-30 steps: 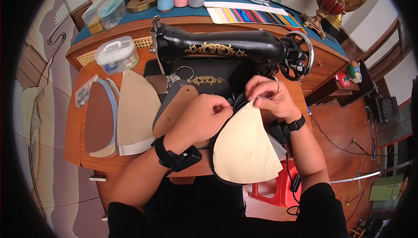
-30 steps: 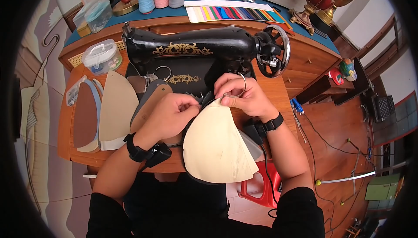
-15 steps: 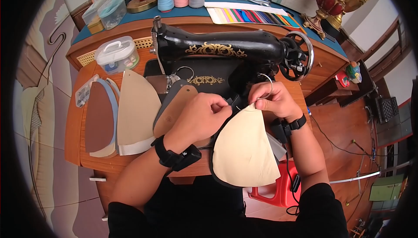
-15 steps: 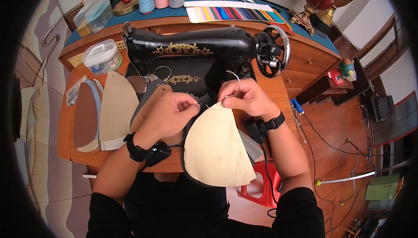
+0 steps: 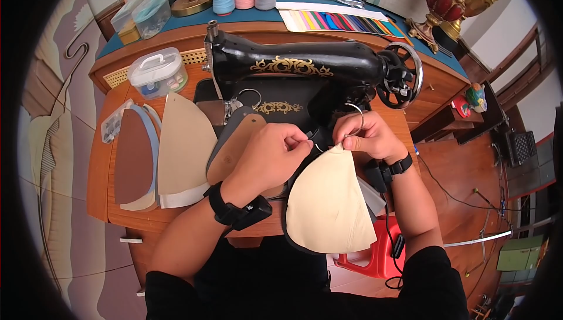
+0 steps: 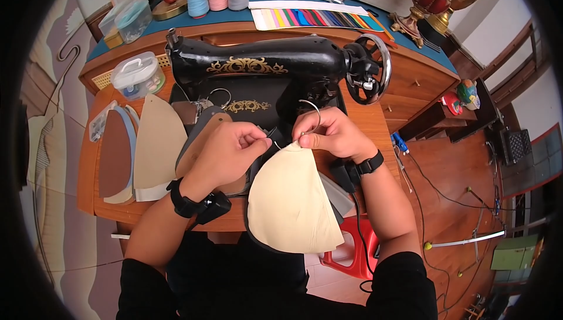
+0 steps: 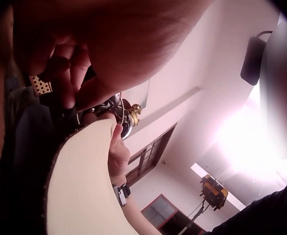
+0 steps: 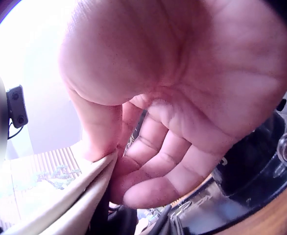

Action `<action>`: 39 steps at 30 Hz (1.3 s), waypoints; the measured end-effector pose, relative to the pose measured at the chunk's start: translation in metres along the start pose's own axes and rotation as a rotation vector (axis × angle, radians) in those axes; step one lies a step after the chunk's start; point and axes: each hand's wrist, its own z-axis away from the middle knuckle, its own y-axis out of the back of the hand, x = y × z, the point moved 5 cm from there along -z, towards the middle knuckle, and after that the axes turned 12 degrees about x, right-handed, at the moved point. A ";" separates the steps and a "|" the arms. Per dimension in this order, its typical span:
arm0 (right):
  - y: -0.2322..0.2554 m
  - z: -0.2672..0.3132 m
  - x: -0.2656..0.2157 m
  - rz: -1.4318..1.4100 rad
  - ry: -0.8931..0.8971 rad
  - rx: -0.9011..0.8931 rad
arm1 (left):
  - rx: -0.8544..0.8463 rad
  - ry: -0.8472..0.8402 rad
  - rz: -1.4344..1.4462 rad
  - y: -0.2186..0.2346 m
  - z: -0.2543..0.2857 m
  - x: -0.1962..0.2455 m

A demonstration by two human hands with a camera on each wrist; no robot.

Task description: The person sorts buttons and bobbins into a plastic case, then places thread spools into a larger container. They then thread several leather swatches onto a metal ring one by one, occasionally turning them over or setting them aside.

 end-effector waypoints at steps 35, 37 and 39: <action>0.004 -0.005 -0.011 0.089 0.200 0.168 | -0.248 0.034 0.026 -0.009 0.005 0.016; 0.004 -0.005 -0.010 0.077 0.175 0.164 | -0.248 0.015 0.010 -0.008 0.003 0.017; 0.004 -0.005 -0.010 0.080 0.185 0.164 | -0.247 -0.005 -0.005 -0.009 0.003 0.015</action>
